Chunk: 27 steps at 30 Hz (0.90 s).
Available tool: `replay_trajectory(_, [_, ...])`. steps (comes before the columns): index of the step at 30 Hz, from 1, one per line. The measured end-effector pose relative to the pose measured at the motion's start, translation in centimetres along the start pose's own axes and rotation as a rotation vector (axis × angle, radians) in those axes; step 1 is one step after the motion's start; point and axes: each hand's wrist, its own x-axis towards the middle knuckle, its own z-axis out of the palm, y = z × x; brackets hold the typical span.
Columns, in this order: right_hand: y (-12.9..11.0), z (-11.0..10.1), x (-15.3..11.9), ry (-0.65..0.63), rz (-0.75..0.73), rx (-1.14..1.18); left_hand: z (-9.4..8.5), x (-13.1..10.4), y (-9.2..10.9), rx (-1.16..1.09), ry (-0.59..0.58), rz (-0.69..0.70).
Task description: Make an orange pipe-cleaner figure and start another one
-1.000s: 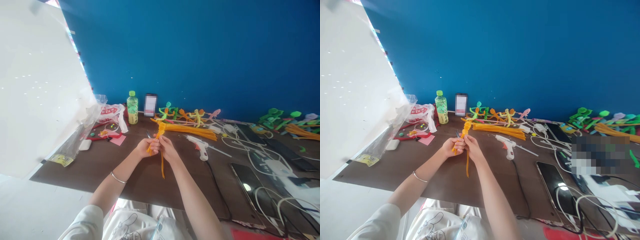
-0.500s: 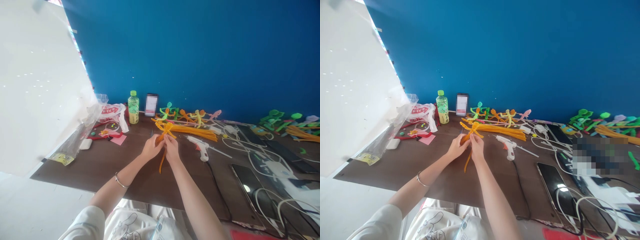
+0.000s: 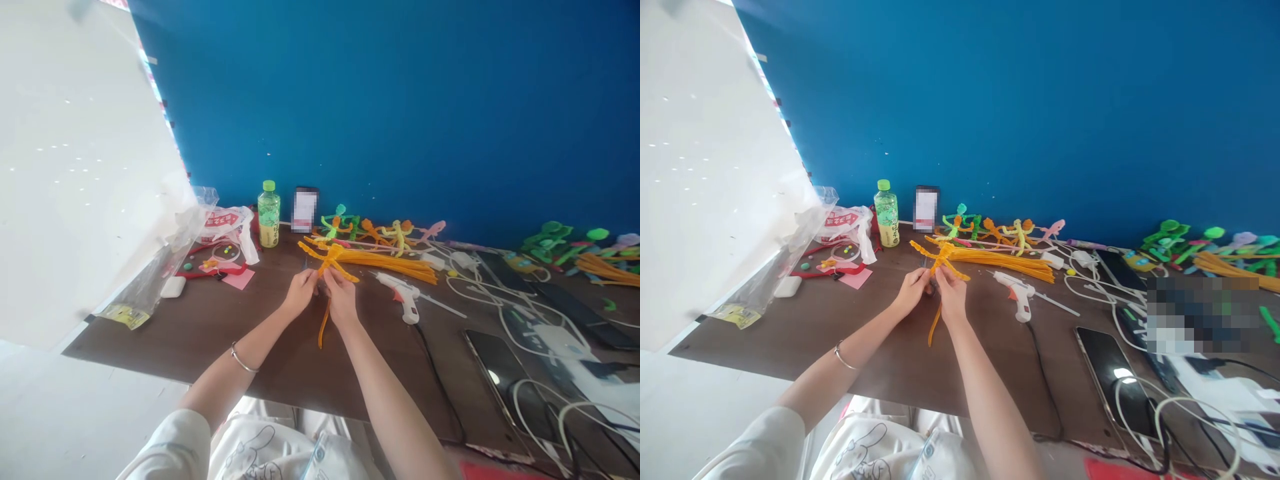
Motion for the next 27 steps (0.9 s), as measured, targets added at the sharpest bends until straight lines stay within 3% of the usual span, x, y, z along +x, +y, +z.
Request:
replay_trajectory(8, [-0.5,-0.6,0.4,-0.150,0.024,0.076,-0.7,0.2,1.4,-0.683,-0.310,-0.365])
replay_trajectory(12, [-0.9,-0.6,0.1,-0.170,0.060,0.068,-1.3,-0.1,2.1,-0.826,-0.453,-0.585])
replay_trajectory(16, [-1.5,-0.3,-0.5,-0.258,0.094,0.064,-1.8,-0.3,2.1,-0.863,-0.484,-0.659])
replay_trajectory(19, [-1.6,-0.4,-0.6,-0.301,0.121,0.069,-1.7,-0.2,2.0,-0.806,-0.490,-0.638])
replay_trajectory(22, [-1.4,-0.6,-0.2,-0.297,0.115,0.084,-1.1,-0.1,1.7,-0.646,-0.458,-0.517])
replay_trajectory(27, [-0.7,-0.8,0.4,-0.152,0.011,0.063,-0.1,-0.2,0.8,-0.146,-0.154,-0.086])
